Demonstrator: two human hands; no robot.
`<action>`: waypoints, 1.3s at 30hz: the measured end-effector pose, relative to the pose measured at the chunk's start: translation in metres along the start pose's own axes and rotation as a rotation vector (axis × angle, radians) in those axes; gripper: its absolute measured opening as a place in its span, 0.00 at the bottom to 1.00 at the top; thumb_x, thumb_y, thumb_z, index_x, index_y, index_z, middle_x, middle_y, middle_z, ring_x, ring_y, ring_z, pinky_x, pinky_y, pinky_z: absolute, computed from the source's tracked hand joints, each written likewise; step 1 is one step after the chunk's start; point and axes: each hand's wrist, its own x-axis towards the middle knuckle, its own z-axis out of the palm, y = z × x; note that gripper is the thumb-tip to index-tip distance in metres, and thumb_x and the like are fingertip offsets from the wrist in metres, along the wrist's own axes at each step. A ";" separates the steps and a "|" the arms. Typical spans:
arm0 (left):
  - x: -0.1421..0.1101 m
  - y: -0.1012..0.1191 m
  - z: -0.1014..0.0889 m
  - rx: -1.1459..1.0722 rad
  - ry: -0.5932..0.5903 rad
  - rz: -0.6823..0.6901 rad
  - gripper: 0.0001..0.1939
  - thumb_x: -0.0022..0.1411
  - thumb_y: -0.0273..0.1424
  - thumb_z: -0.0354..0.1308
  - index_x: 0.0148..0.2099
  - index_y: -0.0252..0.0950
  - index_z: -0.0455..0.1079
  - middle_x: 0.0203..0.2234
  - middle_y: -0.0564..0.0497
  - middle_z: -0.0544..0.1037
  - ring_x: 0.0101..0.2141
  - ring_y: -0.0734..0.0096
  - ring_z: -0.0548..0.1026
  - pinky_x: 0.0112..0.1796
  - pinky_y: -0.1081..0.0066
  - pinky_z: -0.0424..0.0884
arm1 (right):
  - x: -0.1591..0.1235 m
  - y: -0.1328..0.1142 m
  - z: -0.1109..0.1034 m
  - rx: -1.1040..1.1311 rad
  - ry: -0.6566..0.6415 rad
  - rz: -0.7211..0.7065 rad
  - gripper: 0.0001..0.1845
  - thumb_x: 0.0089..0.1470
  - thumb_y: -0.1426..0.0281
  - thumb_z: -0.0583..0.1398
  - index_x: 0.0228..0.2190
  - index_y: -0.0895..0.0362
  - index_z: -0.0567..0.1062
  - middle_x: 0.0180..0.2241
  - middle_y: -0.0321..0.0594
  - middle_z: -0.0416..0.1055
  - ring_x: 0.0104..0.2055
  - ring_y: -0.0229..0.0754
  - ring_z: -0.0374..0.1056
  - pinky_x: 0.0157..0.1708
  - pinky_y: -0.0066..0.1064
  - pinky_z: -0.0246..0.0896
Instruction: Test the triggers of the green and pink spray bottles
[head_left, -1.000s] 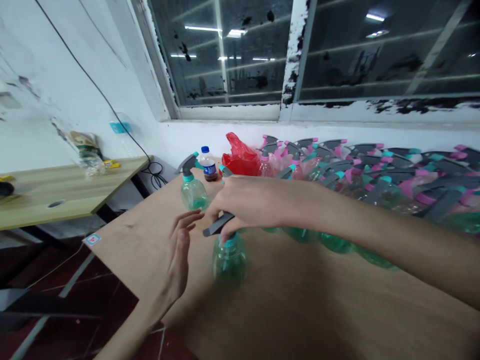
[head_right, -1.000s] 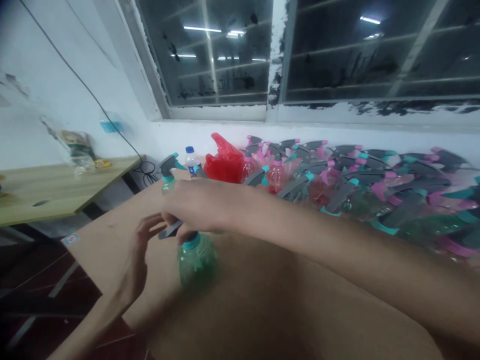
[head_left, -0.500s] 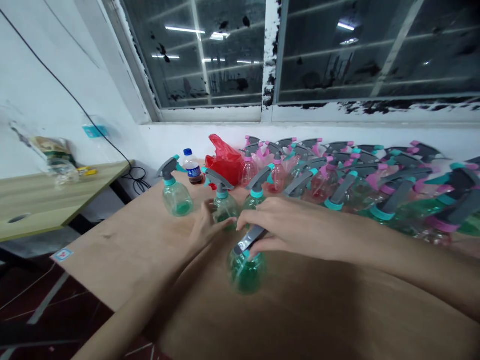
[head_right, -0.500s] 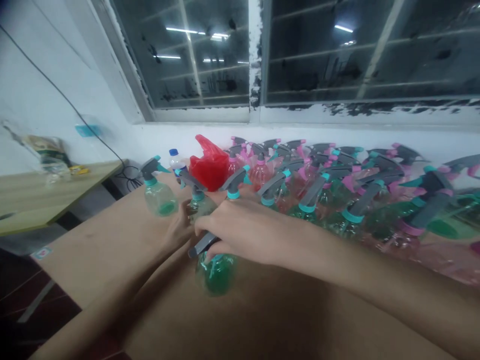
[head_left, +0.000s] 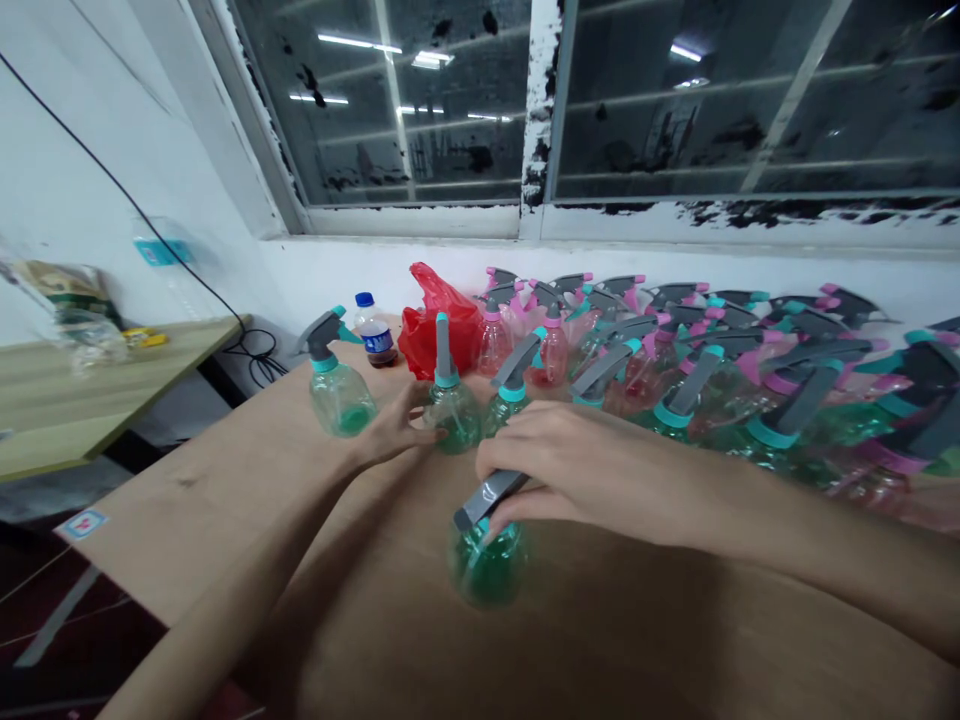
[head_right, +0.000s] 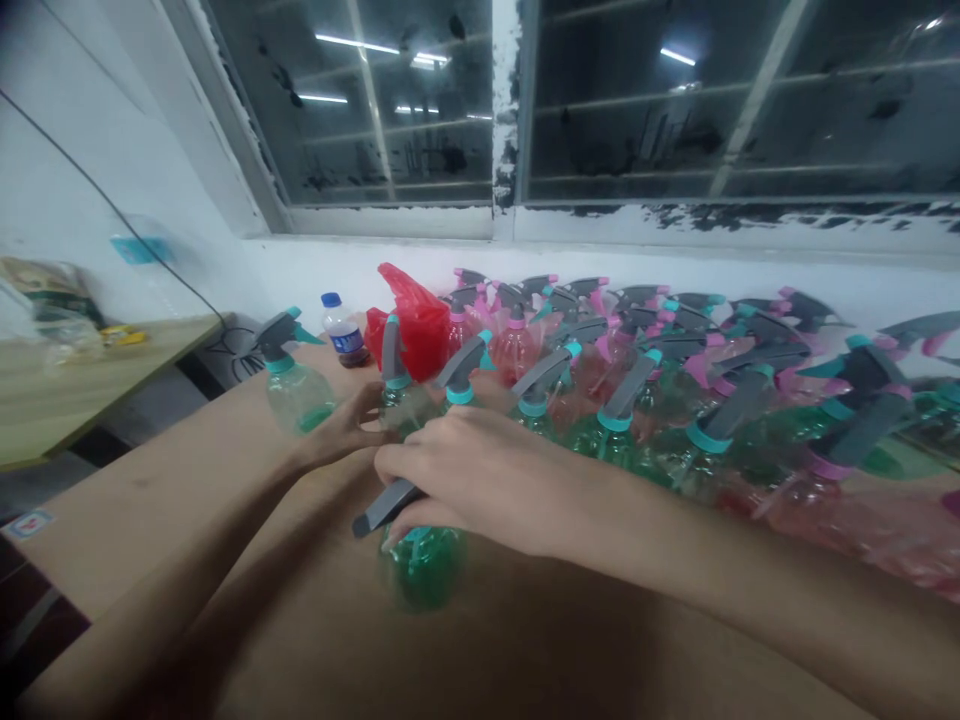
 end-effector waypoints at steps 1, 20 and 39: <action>0.001 0.000 -0.003 -0.005 -0.034 0.000 0.33 0.50 0.36 0.63 0.56 0.39 0.56 0.54 0.44 0.65 0.53 0.55 0.65 0.52 0.56 0.63 | 0.000 -0.001 0.000 -0.005 -0.008 -0.009 0.10 0.56 0.62 0.57 0.32 0.57 0.71 0.30 0.37 0.72 0.35 0.40 0.67 0.35 0.32 0.56; -0.050 0.030 -0.031 0.038 0.017 -0.081 0.39 0.52 0.39 0.62 0.63 0.45 0.48 0.60 0.43 0.57 0.60 0.49 0.53 0.56 0.48 0.55 | -0.010 -0.002 0.000 -0.187 0.215 0.027 0.36 0.46 0.49 0.59 0.51 0.58 0.66 0.47 0.44 0.69 0.53 0.49 0.60 0.54 0.43 0.48; -0.037 0.124 0.075 -0.101 -0.077 0.070 0.25 0.50 0.37 0.60 0.52 0.45 0.67 0.47 0.51 0.75 0.45 0.54 0.74 0.45 0.56 0.72 | -0.143 -0.003 0.082 0.189 0.151 0.658 0.28 0.53 0.51 0.54 0.52 0.51 0.63 0.55 0.43 0.63 0.55 0.49 0.60 0.52 0.43 0.59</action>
